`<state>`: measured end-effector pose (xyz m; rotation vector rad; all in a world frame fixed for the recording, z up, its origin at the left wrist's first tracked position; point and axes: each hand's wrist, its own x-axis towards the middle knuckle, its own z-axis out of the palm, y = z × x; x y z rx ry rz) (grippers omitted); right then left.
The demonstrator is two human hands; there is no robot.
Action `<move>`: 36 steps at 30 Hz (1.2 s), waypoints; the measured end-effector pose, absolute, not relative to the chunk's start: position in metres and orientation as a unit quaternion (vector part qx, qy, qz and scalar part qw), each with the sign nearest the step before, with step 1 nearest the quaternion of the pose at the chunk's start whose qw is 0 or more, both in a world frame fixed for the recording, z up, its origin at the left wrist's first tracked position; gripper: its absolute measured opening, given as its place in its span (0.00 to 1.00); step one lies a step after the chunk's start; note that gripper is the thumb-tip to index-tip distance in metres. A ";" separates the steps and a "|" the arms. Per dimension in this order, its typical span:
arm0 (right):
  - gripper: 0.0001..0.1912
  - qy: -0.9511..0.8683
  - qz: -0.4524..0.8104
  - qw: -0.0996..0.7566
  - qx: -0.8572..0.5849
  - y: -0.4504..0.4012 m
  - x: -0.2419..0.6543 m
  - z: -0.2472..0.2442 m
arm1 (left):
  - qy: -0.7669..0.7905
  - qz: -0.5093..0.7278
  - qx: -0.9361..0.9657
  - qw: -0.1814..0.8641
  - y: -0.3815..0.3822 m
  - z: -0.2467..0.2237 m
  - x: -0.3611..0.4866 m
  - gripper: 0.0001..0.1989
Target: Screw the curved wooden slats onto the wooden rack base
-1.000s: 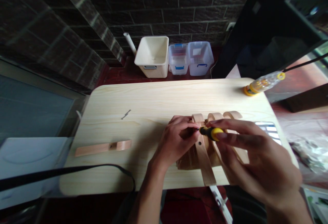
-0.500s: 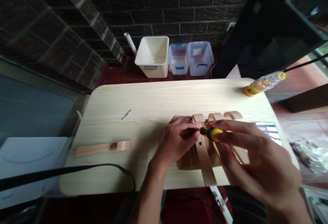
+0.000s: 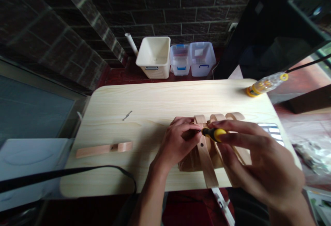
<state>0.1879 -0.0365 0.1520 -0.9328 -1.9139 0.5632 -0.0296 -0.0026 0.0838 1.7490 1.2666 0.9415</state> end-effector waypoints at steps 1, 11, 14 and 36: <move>0.27 -0.776 0.230 0.450 -0.378 -0.036 0.189 0.152 | 0.495 0.371 0.686 0.383 -0.003 0.084 -0.030 0.05; 0.25 -0.769 0.233 0.453 -0.386 -0.037 0.188 0.150 | 0.496 0.374 0.687 0.378 -0.002 0.084 -0.028 0.05; 0.24 -0.769 0.234 0.457 -0.380 -0.037 0.188 0.151 | 0.502 0.368 0.685 0.379 -0.002 0.084 -0.028 0.05; 0.22 -0.782 0.217 0.442 -0.382 -0.036 0.191 0.152 | 0.498 0.372 0.688 0.374 -0.002 0.083 -0.028 0.05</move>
